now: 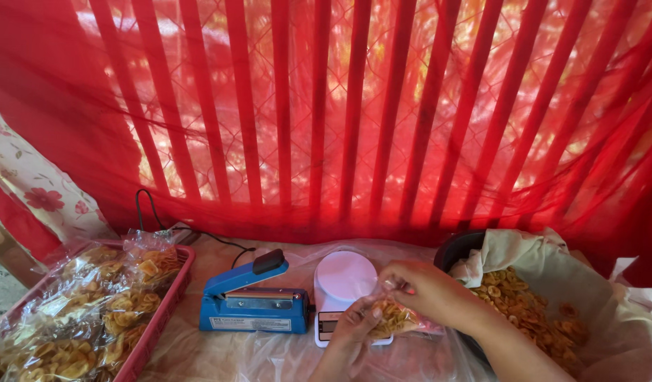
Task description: The person weighs pieces of dry fruit on a scale, places them into small plastic bags, and seals the bags using an impulse sealer.
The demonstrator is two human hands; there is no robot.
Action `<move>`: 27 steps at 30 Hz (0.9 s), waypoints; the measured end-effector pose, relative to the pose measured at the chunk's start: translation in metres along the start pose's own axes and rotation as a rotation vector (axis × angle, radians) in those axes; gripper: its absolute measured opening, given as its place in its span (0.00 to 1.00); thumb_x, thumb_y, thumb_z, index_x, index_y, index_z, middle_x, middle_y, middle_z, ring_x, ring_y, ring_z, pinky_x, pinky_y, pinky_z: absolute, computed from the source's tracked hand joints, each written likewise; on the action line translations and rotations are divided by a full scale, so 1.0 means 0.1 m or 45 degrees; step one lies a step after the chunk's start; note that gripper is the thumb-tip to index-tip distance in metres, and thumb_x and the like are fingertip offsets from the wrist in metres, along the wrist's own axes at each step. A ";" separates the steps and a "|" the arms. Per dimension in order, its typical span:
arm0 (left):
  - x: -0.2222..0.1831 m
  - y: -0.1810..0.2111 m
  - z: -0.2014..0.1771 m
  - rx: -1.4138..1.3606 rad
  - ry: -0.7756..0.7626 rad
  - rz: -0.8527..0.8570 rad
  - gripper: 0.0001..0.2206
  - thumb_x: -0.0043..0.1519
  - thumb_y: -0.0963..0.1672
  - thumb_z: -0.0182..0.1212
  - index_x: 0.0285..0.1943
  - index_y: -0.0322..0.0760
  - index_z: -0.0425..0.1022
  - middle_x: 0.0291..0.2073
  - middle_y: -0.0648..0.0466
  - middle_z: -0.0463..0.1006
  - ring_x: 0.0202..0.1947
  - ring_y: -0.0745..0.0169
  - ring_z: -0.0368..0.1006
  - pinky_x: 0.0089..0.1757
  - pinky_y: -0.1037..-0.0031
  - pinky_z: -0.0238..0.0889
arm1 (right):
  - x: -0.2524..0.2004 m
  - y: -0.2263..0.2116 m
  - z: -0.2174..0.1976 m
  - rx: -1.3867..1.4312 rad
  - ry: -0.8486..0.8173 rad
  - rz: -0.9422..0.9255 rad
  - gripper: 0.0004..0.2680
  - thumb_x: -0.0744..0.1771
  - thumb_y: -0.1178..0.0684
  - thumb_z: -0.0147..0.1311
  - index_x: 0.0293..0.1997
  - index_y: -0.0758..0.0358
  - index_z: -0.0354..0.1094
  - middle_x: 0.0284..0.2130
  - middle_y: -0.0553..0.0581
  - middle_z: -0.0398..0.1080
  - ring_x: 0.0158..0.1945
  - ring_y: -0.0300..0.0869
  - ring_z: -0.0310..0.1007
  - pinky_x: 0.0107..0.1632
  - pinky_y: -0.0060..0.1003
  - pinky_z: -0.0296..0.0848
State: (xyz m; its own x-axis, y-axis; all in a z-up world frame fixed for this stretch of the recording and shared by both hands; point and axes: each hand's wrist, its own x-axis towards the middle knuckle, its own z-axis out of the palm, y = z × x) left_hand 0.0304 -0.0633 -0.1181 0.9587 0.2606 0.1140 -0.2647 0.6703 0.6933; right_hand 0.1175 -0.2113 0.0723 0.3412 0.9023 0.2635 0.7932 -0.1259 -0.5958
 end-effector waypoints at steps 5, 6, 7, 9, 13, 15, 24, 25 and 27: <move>-0.07 0.11 0.21 -0.182 0.208 0.039 0.15 0.63 0.44 0.63 0.57 0.33 0.78 0.44 0.52 0.83 0.42 0.61 0.81 0.40 0.69 0.75 | -0.10 0.28 0.23 0.300 0.443 0.237 0.21 0.62 0.54 0.64 0.62 0.59 0.64 0.35 0.54 0.74 0.40 0.36 0.75 0.46 0.33 0.76; -0.09 0.14 0.24 -0.161 0.253 0.052 0.15 0.63 0.44 0.63 0.57 0.33 0.79 0.43 0.52 0.84 0.41 0.60 0.81 0.39 0.68 0.75 | -0.14 0.36 0.35 0.419 0.461 0.292 0.20 0.63 0.55 0.63 0.62 0.58 0.65 0.36 0.52 0.73 0.40 0.35 0.74 0.44 0.33 0.75; -0.11 0.16 0.27 -0.141 0.298 0.064 0.16 0.62 0.45 0.63 0.57 0.33 0.79 0.43 0.51 0.84 0.41 0.60 0.80 0.38 0.67 0.75 | -0.18 0.44 0.48 0.539 0.479 0.348 0.19 0.63 0.55 0.62 0.61 0.57 0.65 0.36 0.50 0.73 0.39 0.34 0.73 0.42 0.33 0.75; -0.14 0.21 0.27 -0.080 0.335 0.031 0.16 0.62 0.46 0.62 0.57 0.34 0.81 0.43 0.52 0.84 0.40 0.63 0.81 0.39 0.68 0.75 | -0.21 0.61 0.71 0.706 0.518 0.434 0.13 0.65 0.56 0.60 0.55 0.60 0.70 0.35 0.50 0.73 0.37 0.34 0.71 0.39 0.32 0.73; -0.22 0.15 0.13 -0.029 0.393 0.098 0.14 0.61 0.44 0.63 0.52 0.33 0.81 0.41 0.52 0.85 0.40 0.64 0.82 0.42 0.69 0.77 | -0.29 0.79 1.12 1.024 0.716 0.528 0.05 0.67 0.58 0.59 0.41 0.69 0.78 0.29 0.52 0.77 0.34 0.34 0.72 0.38 0.31 0.71; -0.23 0.13 0.02 0.068 0.335 0.172 0.11 0.62 0.43 0.65 0.50 0.31 0.82 0.40 0.52 0.85 0.38 0.66 0.80 0.41 0.72 0.74 | -0.31 0.83 1.28 1.173 0.791 0.475 0.04 0.66 0.60 0.59 0.39 0.69 0.76 0.29 0.51 0.77 0.33 0.33 0.73 0.38 0.30 0.72; -0.04 0.32 -0.07 0.167 0.333 0.195 0.12 0.66 0.44 0.62 0.47 0.26 0.82 0.35 0.50 0.83 0.33 0.65 0.79 0.38 0.73 0.72 | -0.17 0.92 1.44 1.469 0.750 0.660 0.04 0.67 0.56 0.57 0.41 0.62 0.74 0.30 0.52 0.76 0.30 0.35 0.71 0.33 0.30 0.69; 0.00 0.36 -0.04 0.194 0.307 0.183 0.13 0.67 0.45 0.62 0.48 0.26 0.82 0.34 0.49 0.82 0.32 0.64 0.78 0.37 0.72 0.73 | -0.12 0.97 1.43 1.472 0.735 0.642 0.04 0.68 0.55 0.58 0.42 0.64 0.75 0.31 0.53 0.76 0.30 0.35 0.70 0.32 0.30 0.66; 0.03 0.48 0.03 0.167 0.300 0.085 0.15 0.66 0.47 0.58 0.50 0.29 0.82 0.39 0.47 0.85 0.36 0.62 0.81 0.40 0.72 0.76 | -0.04 1.05 1.40 1.475 0.762 0.551 0.05 0.67 0.55 0.59 0.42 0.65 0.76 0.32 0.53 0.76 0.31 0.35 0.70 0.33 0.30 0.67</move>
State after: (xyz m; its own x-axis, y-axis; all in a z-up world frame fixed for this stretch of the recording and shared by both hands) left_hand 0.0208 -0.0319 -0.0823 0.8849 0.4658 0.0049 -0.2963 0.5546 0.7776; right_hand 0.1289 -0.1704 -0.0971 0.8488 0.5286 0.0042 -0.2011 0.3303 -0.9222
